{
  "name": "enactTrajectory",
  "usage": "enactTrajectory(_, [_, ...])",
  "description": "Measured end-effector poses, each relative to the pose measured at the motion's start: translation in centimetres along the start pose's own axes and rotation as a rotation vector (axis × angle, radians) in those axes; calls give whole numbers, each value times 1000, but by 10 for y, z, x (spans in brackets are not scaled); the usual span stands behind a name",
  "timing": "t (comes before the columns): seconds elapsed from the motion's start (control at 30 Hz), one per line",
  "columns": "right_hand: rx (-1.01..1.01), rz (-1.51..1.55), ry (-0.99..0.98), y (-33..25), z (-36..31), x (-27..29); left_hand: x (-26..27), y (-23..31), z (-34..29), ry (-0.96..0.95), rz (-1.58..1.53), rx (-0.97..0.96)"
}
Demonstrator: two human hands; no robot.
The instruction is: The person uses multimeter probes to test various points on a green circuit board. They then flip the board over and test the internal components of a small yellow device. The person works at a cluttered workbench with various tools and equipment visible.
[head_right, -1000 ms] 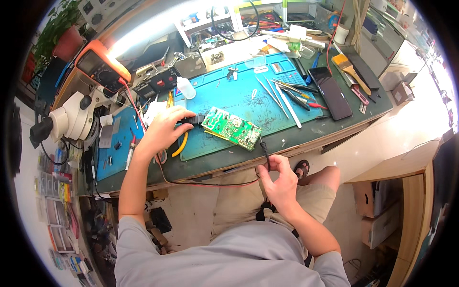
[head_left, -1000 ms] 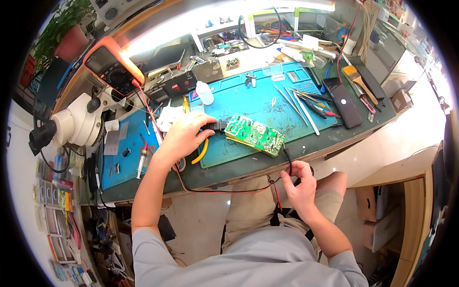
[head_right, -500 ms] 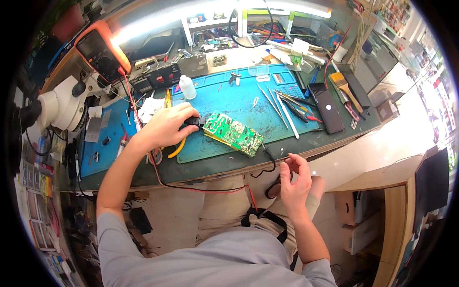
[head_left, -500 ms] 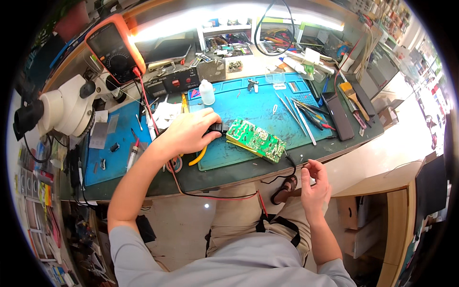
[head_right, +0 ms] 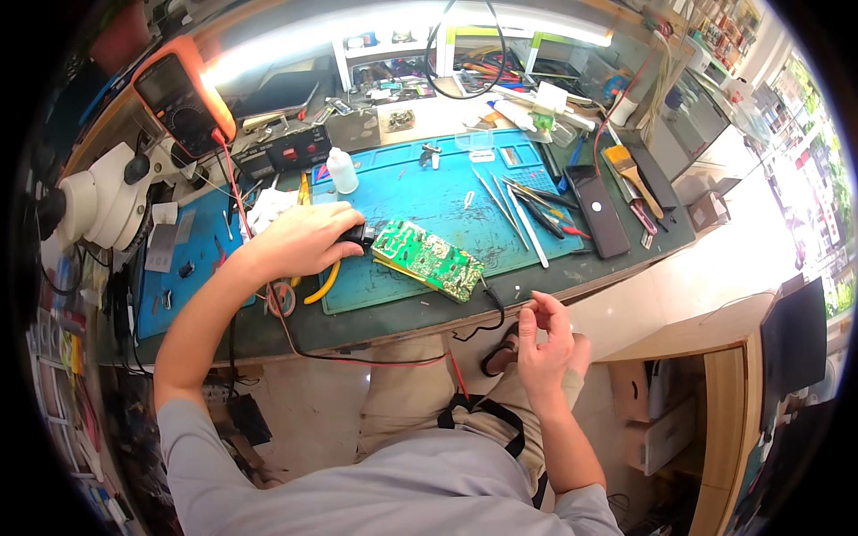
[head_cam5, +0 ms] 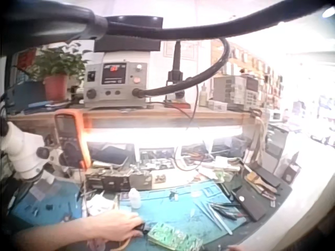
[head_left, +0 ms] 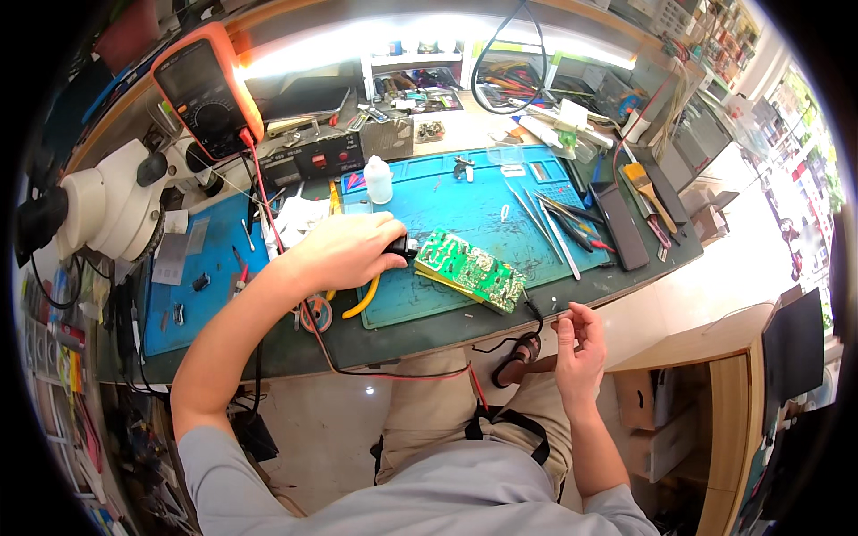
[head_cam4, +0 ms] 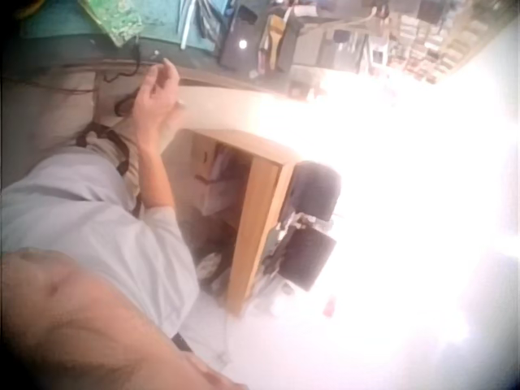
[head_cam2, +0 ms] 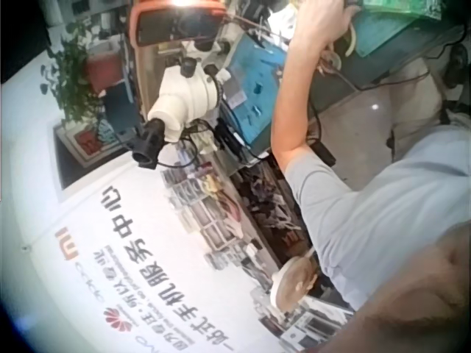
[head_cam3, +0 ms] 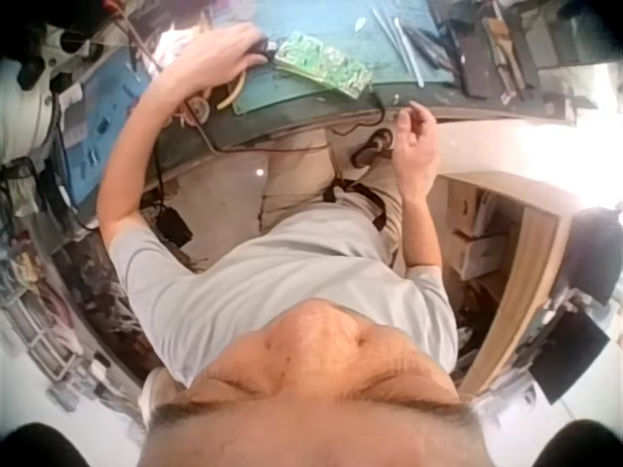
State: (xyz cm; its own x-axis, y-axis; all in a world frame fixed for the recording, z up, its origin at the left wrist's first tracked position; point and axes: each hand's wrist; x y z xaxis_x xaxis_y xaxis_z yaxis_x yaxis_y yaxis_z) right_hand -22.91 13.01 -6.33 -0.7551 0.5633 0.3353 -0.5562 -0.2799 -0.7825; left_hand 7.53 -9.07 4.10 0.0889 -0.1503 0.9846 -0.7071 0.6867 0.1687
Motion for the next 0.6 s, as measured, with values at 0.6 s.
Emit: enactTrajectory(0.6, [17, 25, 14, 4, -4, -5, -6, -17, 16, 7, -110, -132])
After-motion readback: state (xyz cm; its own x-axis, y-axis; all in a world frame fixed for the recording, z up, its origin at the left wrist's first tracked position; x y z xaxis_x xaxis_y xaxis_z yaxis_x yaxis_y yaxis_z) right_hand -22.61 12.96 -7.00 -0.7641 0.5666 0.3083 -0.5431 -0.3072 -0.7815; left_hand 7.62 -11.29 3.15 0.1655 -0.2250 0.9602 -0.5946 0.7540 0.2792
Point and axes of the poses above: each hand's wrist, its own z-axis towards the middle knuckle, its own x-axis out of the back of the hand, y = z × x, and after that the axes turned 14 degrees about x, right-handed
